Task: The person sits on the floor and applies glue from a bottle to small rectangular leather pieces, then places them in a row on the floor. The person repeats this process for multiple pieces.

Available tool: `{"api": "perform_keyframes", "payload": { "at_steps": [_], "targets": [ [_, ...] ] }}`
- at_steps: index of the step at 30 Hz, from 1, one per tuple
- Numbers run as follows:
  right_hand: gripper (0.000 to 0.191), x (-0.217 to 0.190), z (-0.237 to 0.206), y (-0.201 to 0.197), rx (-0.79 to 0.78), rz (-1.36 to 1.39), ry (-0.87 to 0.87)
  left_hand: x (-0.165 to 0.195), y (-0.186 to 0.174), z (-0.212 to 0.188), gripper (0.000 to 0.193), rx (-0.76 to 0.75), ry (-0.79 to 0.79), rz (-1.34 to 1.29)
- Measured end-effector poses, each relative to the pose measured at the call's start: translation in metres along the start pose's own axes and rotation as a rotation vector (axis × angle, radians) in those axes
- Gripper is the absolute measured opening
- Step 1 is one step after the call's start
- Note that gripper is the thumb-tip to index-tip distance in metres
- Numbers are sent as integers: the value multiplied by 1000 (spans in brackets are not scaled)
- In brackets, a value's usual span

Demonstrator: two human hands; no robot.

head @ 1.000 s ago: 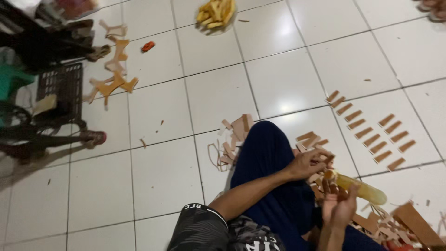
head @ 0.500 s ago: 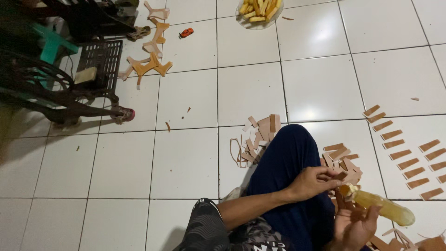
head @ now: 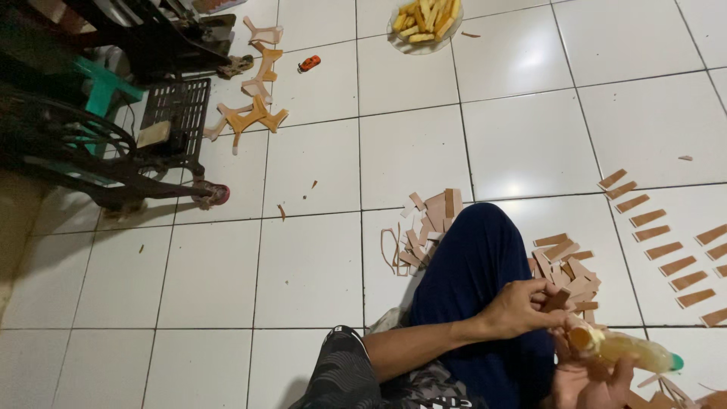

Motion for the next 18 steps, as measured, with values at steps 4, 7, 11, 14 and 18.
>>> {"api": "perform_keyframes", "payload": {
  "at_steps": [4, 7, 11, 14, 18],
  "targets": [
    [45, 5, -3, 1, -121, 475, 47, -10, 3, 5, 37, 20, -107, -274],
    [52, -6, -21, 10, 9, 447, 21, -7, 4, 3, 31, 8, -156, -271],
    [39, -35, -42, 42, 61, 363, -92, 16, 12, 7, 30, -45, -255, -278],
    [35, -57, -48, 69, 173, 233, -248, 46, 19, 25, 34, -150, -185, -28],
    [33, -87, -53, 96, 282, -27, -487, 77, 38, 43, 38, -209, -106, 149]
  ]
}}
Point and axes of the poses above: each hand's wrist, its own z-axis towards the middle knuckle, its own y-axis out of the palm, x = y × z, the point moved 3 cm from there along z, towards the middle knuckle, and after that the axes turned 10 degrees about y, right-handed, at the moved point
